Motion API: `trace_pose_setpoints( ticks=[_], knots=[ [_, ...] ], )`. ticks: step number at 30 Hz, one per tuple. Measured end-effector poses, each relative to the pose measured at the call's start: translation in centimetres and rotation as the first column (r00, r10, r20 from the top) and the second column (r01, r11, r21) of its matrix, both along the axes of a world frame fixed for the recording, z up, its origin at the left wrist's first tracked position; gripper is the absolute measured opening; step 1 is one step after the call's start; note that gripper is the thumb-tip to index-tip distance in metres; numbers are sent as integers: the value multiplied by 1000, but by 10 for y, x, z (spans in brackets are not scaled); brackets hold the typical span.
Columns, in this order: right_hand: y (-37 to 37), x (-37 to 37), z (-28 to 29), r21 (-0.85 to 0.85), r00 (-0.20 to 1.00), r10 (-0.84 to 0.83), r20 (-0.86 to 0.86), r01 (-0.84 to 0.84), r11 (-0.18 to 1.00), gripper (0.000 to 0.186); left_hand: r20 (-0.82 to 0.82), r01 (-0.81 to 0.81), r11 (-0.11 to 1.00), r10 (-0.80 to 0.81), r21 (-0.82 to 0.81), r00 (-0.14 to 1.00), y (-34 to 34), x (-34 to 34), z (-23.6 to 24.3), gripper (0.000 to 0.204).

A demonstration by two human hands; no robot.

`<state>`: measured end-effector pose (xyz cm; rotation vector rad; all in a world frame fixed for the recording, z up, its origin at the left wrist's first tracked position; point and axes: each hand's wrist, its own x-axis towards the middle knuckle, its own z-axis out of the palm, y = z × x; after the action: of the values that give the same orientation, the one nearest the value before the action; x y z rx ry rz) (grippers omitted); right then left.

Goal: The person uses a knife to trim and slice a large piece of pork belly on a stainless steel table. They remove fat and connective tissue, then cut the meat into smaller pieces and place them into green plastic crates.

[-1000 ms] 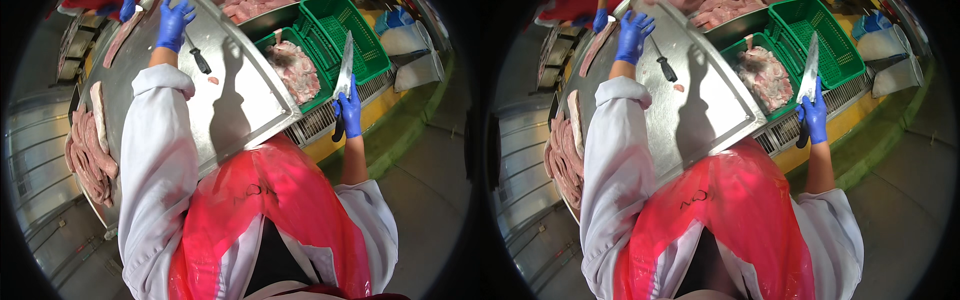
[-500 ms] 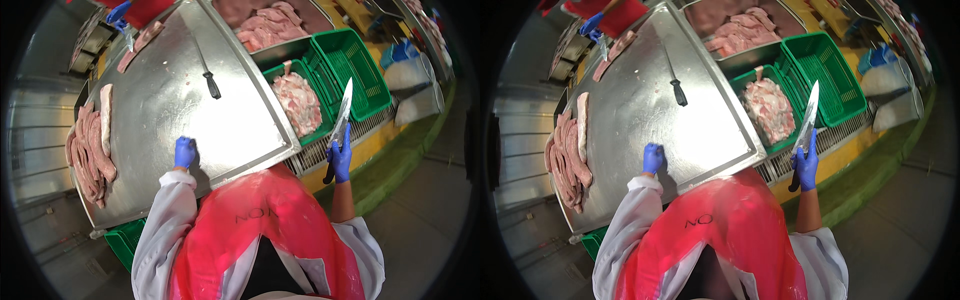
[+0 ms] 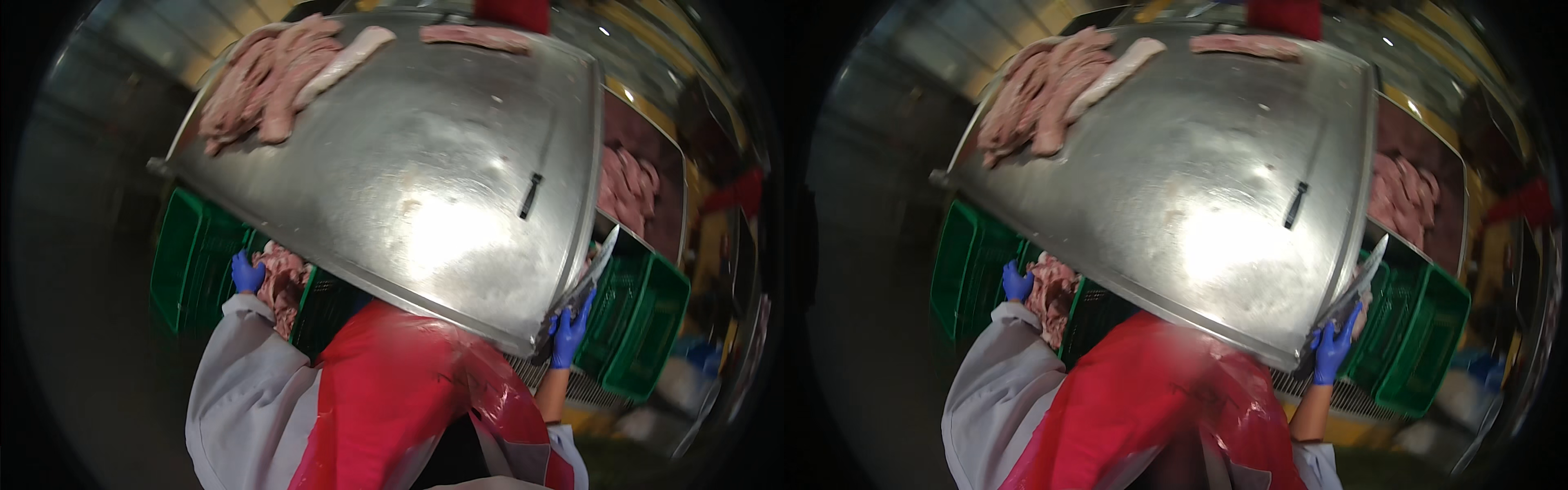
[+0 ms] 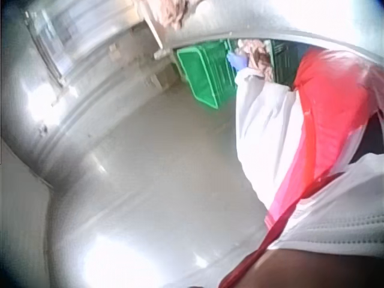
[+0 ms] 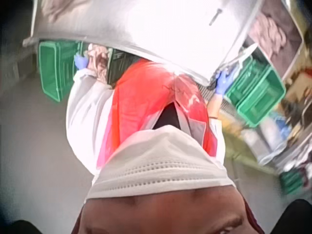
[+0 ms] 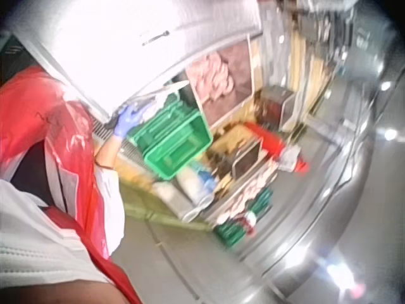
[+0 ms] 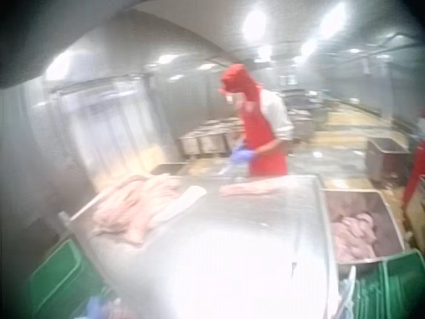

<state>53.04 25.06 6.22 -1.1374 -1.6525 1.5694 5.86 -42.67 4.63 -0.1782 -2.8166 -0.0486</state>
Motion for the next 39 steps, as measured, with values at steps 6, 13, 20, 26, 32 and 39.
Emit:
trace_pose_setpoints(
  ticks=[6,13,20,26,32,39],
  knots=[
    [-4,-109,6,-6,973,220,64,-220,976,77,-79,-10,990,22,144,997,-16,-63,62,57],
    [-62,-208,9,4,901,379,209,-388,921,75,50,126,977,-136,170,989,27,-227,41,60],
    [-134,-261,25,-82,834,350,427,-350,933,76,518,-521,329,106,787,849,72,-445,-60,73],
    [-181,-275,48,-71,830,232,507,-228,971,76,334,-247,-742,-33,623,942,139,-528,-110,72],
    [-206,-297,64,-62,797,189,574,-189,980,74,363,-300,-431,72,851,929,167,-526,-78,74],
    [-207,-315,71,-5,787,281,549,-333,943,75,-163,165,194,-28,967,986,160,-483,-37,61]
  ],
)
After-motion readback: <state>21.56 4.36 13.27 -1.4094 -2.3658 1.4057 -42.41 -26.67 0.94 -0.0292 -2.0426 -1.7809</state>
